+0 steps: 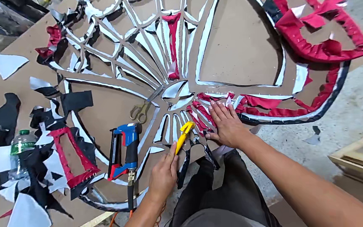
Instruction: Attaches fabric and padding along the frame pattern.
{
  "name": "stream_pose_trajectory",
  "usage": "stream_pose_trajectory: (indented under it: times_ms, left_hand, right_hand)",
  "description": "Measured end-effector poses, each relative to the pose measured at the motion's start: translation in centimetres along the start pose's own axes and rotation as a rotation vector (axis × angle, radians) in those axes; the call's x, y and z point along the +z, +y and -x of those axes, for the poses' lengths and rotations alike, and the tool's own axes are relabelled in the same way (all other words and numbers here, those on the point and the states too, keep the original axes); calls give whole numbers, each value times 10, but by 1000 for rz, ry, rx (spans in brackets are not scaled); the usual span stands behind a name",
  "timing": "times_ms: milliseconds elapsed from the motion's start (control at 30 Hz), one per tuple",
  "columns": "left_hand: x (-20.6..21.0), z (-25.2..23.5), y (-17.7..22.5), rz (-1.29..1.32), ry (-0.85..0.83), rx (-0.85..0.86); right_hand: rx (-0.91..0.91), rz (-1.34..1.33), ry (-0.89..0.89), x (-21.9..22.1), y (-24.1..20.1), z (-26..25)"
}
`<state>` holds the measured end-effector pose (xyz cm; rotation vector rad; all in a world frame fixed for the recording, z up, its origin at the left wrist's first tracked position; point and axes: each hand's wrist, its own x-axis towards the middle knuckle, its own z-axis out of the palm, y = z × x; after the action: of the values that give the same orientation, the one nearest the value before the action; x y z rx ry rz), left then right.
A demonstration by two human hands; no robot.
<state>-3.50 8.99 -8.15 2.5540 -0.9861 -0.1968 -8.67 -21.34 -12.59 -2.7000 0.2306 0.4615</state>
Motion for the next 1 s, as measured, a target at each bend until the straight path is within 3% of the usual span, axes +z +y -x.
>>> stream_pose_trajectory:
  times_ms: [167, 400, 533, 600, 700, 767, 867, 933, 1000]
  left_hand:
    - [2, 26, 1, -23, -75, 48]
    - [-2, 24, 6, -23, -96, 75]
    - [-35, 9, 12, -33, 67, 31]
    - [-64, -10, -5, -160, 126, -42]
    - [-100, -61, -55, -266, 46, -291]
    - [-106, -102, -91, -267, 8, -469]
    - [-107, -147, -119, -206, 5, -580]
    - [-111, -135, -119, -157, 37, -609]
    - [-105, -91, -110, -148, -6, -659]
  right_hand:
    - [-9, 8, -41, -5, -4, 1]
    - [-15, -25, -94, -11, -5, 0]
    - [-14, -26, -84, -13, -2, 0]
    - [-20, -39, -68, -12, -3, -1]
    - [-4, -24, -73, -14, -5, -2]
    - [1, -7, 44, -5, -6, -1]
    - [8, 0, 232, 12, -6, -2]
    - [29, -38, 297, 13, -11, -3]
    - [55, -65, 341, 4, -17, -8]
